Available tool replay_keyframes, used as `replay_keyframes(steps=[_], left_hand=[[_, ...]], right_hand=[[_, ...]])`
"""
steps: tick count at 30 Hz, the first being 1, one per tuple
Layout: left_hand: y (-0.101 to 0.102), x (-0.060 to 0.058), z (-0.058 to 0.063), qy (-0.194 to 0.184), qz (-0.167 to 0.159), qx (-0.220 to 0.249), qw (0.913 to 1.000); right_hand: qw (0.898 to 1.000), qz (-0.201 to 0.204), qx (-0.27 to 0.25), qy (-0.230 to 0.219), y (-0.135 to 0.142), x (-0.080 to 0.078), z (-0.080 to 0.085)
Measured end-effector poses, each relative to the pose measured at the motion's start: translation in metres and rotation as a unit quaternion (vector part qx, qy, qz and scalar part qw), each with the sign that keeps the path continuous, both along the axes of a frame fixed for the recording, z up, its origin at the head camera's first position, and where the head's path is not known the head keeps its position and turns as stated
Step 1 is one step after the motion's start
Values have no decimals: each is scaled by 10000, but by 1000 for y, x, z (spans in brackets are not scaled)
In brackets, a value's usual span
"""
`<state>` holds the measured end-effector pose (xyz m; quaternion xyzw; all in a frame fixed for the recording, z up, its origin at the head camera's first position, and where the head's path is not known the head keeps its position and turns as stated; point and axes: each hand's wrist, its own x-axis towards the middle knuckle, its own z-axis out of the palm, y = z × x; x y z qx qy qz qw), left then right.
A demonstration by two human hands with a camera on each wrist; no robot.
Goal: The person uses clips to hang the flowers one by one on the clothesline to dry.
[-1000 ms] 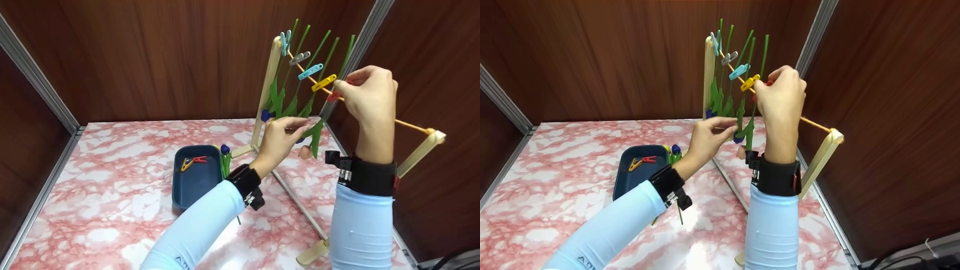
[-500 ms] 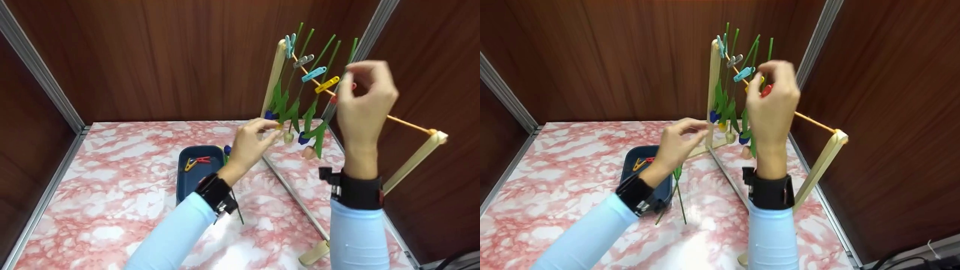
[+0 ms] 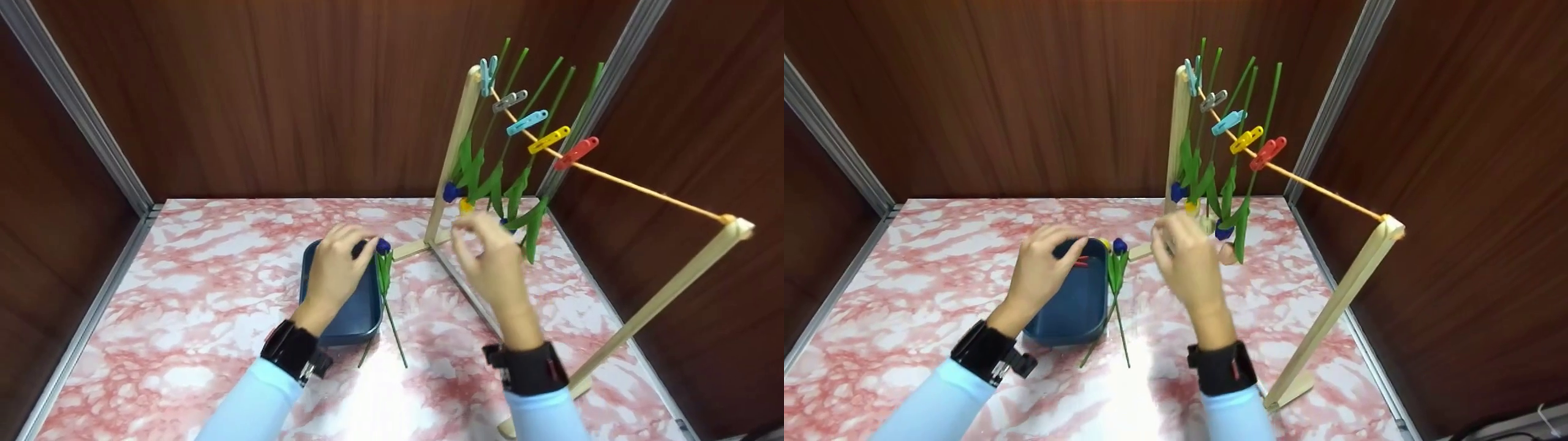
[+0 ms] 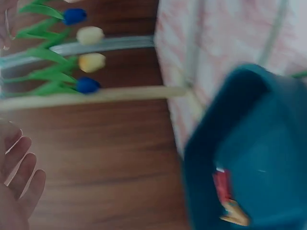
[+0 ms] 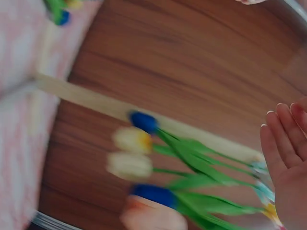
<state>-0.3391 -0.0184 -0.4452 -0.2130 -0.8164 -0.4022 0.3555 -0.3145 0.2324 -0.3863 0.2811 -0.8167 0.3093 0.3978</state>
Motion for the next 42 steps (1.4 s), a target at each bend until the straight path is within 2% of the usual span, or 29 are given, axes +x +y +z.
replay_keyframes(steps=[3,7,11,15,20,26,29,30,32,38,42], left_hand=[[-10,-4,-22,-203,271,-131,9993],[-22,-8,-52,-818,703,-454,9931],[-29,-13,-80,-1636,1084,-1152,9738],[-27,-22,-104,-2135,1201,-1878,9512],[-22,-37,-119,-2674,1348,-2460,9218],[-18,-54,-126,-3439,1444,-2839,8833],[-18,-59,-129,-3689,1601,-2872,8694],[-19,-60,-130,-3703,1663,-2864,8679],[-18,-60,-131,-3673,1742,-2731,8718],[-16,-58,-136,-3014,1761,-2232,9101],[-14,-58,-141,-2688,1797,-2078,9232]], right_hand=[[9991,-36,71,-426,-5,-6,-27],[9938,21,63,-1113,-11,-14,-61],[9868,-71,193,-1604,-14,-19,-92],[9815,-65,179,-1907,-13,-19,-116],[9762,147,44,-2164,-14,-18,-127],[9766,224,-43,-2140,-17,-14,-130],[9777,306,-41,-2078,-18,-12,-131],[9779,327,-30,-2066,-18,-11,-131],[9783,371,-28,-2040,-17,-9,-131],[9789,284,-43,-2025,-11,-7,-131],[9772,299,-51,-2102,-7,-6,-132]])
